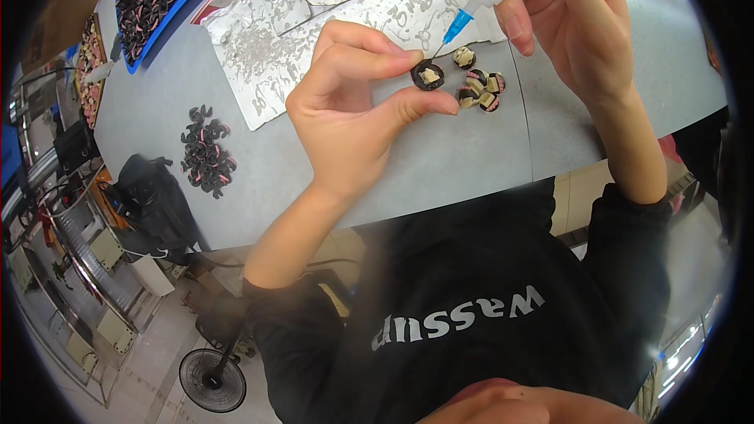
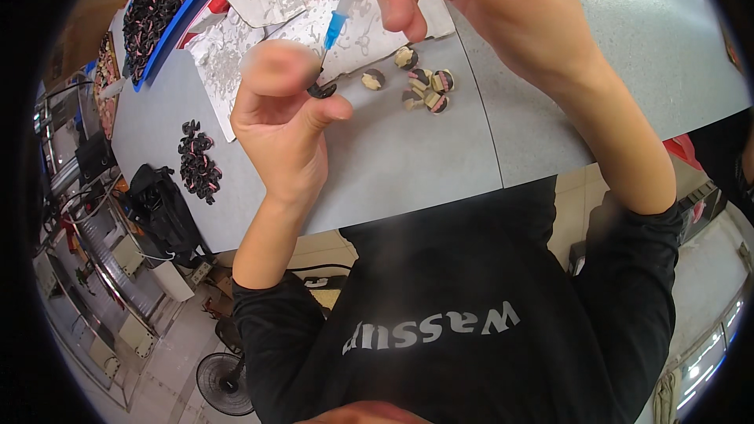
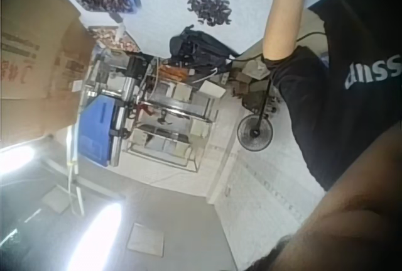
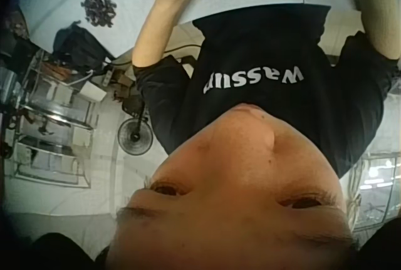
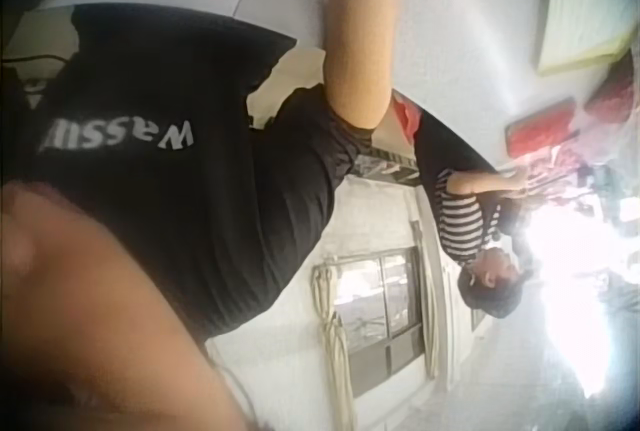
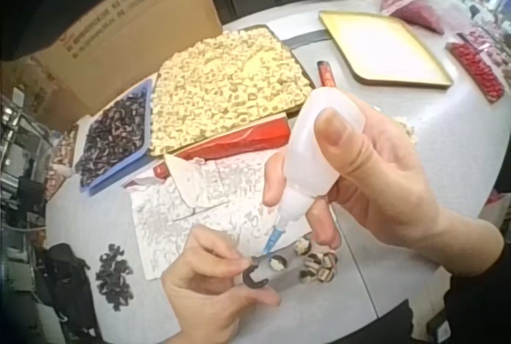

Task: Assembling small toy components by applying glue and joining parts.

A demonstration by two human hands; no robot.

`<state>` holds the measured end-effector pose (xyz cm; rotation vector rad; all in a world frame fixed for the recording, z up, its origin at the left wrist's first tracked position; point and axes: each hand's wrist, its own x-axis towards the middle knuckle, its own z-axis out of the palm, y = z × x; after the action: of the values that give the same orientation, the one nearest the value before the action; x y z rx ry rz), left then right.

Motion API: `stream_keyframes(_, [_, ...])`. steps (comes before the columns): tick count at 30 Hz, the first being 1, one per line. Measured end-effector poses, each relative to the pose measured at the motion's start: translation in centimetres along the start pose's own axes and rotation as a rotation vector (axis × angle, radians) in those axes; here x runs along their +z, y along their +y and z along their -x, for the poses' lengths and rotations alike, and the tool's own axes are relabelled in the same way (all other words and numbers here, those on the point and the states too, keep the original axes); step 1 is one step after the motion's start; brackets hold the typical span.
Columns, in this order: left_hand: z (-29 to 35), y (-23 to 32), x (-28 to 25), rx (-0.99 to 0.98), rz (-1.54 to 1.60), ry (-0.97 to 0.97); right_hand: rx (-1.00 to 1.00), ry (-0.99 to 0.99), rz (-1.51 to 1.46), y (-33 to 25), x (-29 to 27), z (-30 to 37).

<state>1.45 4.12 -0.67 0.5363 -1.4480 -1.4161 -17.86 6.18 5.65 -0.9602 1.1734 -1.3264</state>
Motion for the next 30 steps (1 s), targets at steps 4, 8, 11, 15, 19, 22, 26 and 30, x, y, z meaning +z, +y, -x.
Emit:
stream_keyframes(4, [-0.1,0.0,0.0,0.01,-0.002,0.0,-0.022,0.043,-0.031,0.0,0.2,0.0])
stream_keyframes(8, [0.0,0.3,-0.4,0.007,0.014,-0.003,-0.089,0.083,-0.083,0.0,-0.1,-0.6])
stream_keyframes(11, [0.0,0.4,-0.3,-0.009,0.05,0.001,-0.23,0.144,0.006,-0.3,-1.7,-1.4])
stream_keyframes(15, [0.0,0.7,-0.4,0.009,0.037,-0.017,-0.282,0.138,-0.014,-1.8,-1.8,-1.1])
stream_keyframes(19, [0.4,1.0,-0.6,0.022,0.013,-0.013,-0.551,-0.066,0.497,1.1,-2.6,-0.7])
stream_keyframes(22, [0.5,1.0,-0.4,0.015,0.009,-0.006,-0.645,-0.015,0.978,3.2,-2.9,0.4])
stream_keyframes(26, [0.4,0.9,-0.1,-0.022,0.018,0.007,-0.699,-0.019,1.185,4.2,-2.9,0.5])
stream_keyframes(30, [0.2,1.1,-0.3,-0.044,0.008,0.02,-0.736,0.005,1.117,2.5,-3.3,1.7])
